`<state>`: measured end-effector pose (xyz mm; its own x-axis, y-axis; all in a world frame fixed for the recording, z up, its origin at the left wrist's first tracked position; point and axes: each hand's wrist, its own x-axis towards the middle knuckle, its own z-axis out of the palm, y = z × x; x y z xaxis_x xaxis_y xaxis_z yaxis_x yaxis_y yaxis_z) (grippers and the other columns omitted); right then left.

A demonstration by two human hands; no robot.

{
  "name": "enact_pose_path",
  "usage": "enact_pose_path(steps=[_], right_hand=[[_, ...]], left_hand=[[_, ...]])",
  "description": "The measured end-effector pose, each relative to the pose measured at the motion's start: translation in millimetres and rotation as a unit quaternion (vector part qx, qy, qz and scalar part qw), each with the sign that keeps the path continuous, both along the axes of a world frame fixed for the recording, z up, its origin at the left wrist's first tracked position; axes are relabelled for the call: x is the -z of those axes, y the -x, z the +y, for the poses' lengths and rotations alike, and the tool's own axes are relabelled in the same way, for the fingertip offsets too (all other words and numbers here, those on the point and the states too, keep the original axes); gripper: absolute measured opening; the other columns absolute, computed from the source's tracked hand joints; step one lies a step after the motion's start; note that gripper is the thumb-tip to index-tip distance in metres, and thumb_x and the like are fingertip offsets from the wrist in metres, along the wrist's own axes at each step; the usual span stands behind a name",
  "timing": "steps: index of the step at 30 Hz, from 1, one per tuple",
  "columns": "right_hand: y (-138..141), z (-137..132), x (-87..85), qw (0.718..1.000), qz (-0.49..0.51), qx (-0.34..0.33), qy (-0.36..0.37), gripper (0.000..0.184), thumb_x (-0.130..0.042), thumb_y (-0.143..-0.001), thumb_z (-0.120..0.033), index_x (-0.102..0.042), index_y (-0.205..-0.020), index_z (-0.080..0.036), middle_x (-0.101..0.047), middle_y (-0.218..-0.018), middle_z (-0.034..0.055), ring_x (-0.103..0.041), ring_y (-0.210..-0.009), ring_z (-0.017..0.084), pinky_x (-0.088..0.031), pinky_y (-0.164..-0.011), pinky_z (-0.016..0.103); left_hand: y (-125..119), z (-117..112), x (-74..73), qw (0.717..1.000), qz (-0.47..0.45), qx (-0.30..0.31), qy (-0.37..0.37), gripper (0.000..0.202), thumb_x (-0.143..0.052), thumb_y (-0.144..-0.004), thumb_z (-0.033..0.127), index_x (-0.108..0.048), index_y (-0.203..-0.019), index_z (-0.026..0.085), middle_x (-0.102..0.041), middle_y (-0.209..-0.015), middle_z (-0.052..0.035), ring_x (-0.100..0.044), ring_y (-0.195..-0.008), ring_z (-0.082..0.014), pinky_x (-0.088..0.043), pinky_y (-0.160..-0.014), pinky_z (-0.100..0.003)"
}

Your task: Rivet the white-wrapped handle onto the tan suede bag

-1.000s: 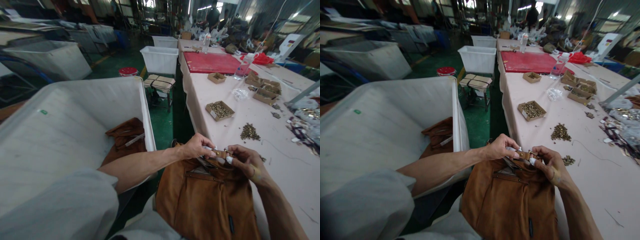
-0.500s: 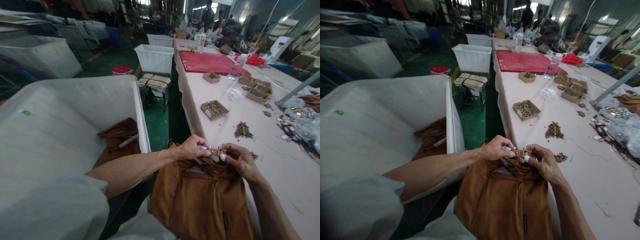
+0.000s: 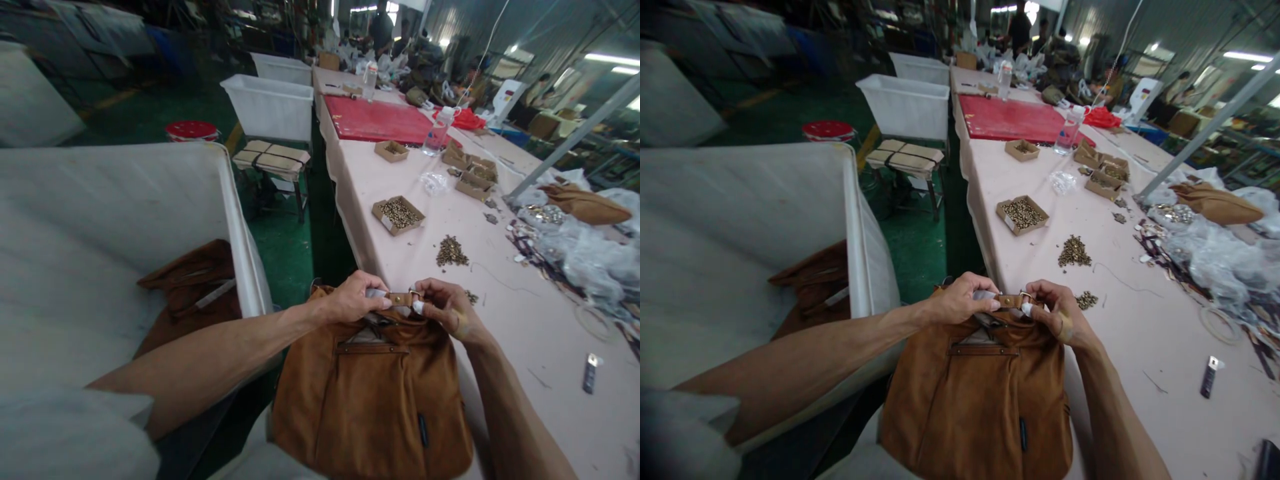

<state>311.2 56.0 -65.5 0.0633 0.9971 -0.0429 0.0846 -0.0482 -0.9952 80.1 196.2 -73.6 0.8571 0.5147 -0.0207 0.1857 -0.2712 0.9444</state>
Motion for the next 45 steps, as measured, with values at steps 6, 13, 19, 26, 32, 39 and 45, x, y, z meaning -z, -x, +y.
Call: enact_pose_path(steps=[6,13,19,26,32,39,45], right_hand=[[-4,-4,8.4,1.0,0.002,-0.002,0.024,0.041,-0.087,-0.081,-0.04,-0.069,-0.11,-0.018,-0.071,-0.092,0.0064,-0.064,-0.079,0.02,-0.05,-0.07,0.03],[-4,-8,5.2,0.999,-0.052,-0.004,0.017,0.038,-0.082,-0.085,-0.042,-0.066,-0.111,-0.018,-0.069,-0.096,0.0064,-0.064,-0.086,0.021,-0.051,-0.075,0.031],[13,-16,-19.0,0.972,-0.23,0.001,-0.046,0.019,-0.073,-0.092,-0.037,-0.065,-0.099,-0.021,-0.067,-0.088,0.002,-0.06,-0.075,0.018,-0.047,-0.066,0.028],[47,-24,-35.9,0.852,-0.426,0.054,-0.299,0.009,-0.068,-0.092,-0.016,-0.061,-0.09,-0.02,-0.065,-0.088,0.0043,-0.058,-0.075,0.017,-0.044,-0.066,0.03],[60,-23,-31.3,0.808,-0.462,0.068,-0.359,0.017,-0.065,-0.09,-0.003,-0.059,-0.087,-0.019,-0.064,-0.09,0.0062,-0.056,-0.077,0.017,-0.042,-0.067,0.031],[60,-22,-27.4,0.794,-0.473,0.091,-0.371,0.02,-0.066,-0.087,0.0,-0.059,-0.088,-0.018,-0.066,-0.091,0.0064,-0.058,-0.078,0.017,-0.044,-0.068,0.031],[51,-20,-19.5,0.788,-0.493,0.131,-0.344,0.016,-0.064,-0.09,-0.005,-0.058,-0.085,-0.019,-0.064,-0.093,0.005,-0.061,-0.076,0.016,-0.045,-0.065,0.028]], left_hand=[[3,-6,-5.8,1.0,0.0,0.005,0.007,0.035,-0.074,-0.08,0.043,-0.077,-0.093,0.011,-0.065,-0.073,0.0004,-0.049,-0.065,-0.0109,-0.033,-0.057,-0.023],[7,-13,-10.5,0.999,0.008,-0.024,-0.044,0.031,-0.074,-0.08,0.037,-0.079,-0.096,0.012,-0.069,-0.076,-0.0005,-0.054,-0.067,-0.012,-0.036,-0.06,-0.024],[9,-26,-7.8,0.963,-0.065,-0.088,-0.245,0.021,-0.067,-0.088,0.032,-0.075,-0.095,0.014,-0.071,-0.084,-0.0046,-0.062,-0.073,-0.0148,-0.044,-0.066,-0.026],[18,-35,-10.0,0.82,-0.142,-0.112,-0.544,0.012,-0.057,-0.093,0.02,-0.066,-0.087,0.017,-0.071,-0.09,-0.0062,-0.063,-0.075,-0.0156,-0.046,-0.064,-0.029],[22,-38,-18.5,0.8,-0.198,-0.113,-0.555,0.012,-0.051,-0.09,0.013,-0.057,-0.082,0.018,-0.067,-0.105,-0.0101,-0.063,-0.086,-0.0153,-0.051,-0.07,-0.027],[17,-37,-14.6,0.815,-0.224,-0.121,-0.521,0.011,-0.052,-0.088,0.008,-0.054,-0.09,0.018,-0.062,-0.099,-0.0086,-0.06,-0.084,-0.0152,-0.049,-0.068,-0.025],[8,-36,-6.8,0.873,-0.199,-0.122,-0.429,0.033,-0.052,-0.09,0.013,-0.051,-0.123,0.015,-0.06,-0.105,-0.012,-0.062,-0.096,-0.0227,-0.056,-0.077,-0.033]])
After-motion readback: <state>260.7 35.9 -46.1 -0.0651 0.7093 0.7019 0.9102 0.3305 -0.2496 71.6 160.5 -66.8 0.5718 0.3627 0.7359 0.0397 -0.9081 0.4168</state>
